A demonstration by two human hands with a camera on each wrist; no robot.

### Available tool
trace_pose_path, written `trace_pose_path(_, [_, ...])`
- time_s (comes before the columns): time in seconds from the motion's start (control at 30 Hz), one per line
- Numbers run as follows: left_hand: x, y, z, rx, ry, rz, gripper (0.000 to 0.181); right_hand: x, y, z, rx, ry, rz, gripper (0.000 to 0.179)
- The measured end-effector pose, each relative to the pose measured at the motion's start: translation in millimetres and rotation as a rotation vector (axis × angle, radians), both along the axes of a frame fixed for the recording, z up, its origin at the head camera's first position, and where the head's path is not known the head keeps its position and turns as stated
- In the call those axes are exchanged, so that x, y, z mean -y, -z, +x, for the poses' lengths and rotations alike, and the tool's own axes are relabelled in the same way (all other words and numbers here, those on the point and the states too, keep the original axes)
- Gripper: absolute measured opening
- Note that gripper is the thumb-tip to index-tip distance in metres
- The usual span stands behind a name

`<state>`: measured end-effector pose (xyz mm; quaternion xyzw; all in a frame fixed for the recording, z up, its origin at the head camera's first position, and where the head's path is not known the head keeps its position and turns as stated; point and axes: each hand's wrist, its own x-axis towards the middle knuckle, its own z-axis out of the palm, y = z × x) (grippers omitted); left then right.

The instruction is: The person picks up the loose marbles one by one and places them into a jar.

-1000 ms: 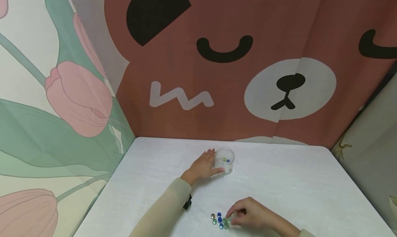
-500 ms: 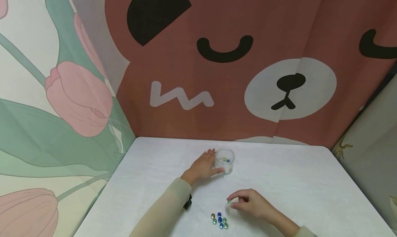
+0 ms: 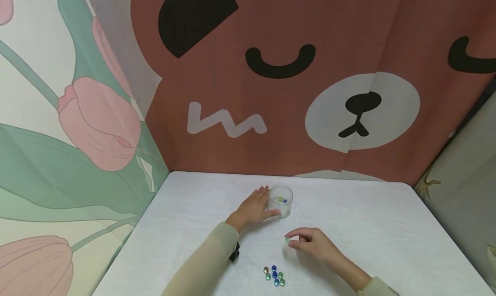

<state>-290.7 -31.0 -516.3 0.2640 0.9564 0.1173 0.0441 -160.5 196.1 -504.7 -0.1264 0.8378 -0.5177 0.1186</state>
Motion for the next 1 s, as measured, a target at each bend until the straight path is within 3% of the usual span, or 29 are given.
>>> trace_pose_path(0.53, [-0.7,0.2,0.2,0.008,-0.017,-0.010,0.100,2.3,-23.7,-22.0,-0.042,0.171,-0.005,0.027])
trace_pose_path(1.0, [-0.4,0.6,-0.1,0.005,-0.006,-0.030,0.103,6.6,-23.6,-39.6,-0.041,0.216,-0.063,0.030])
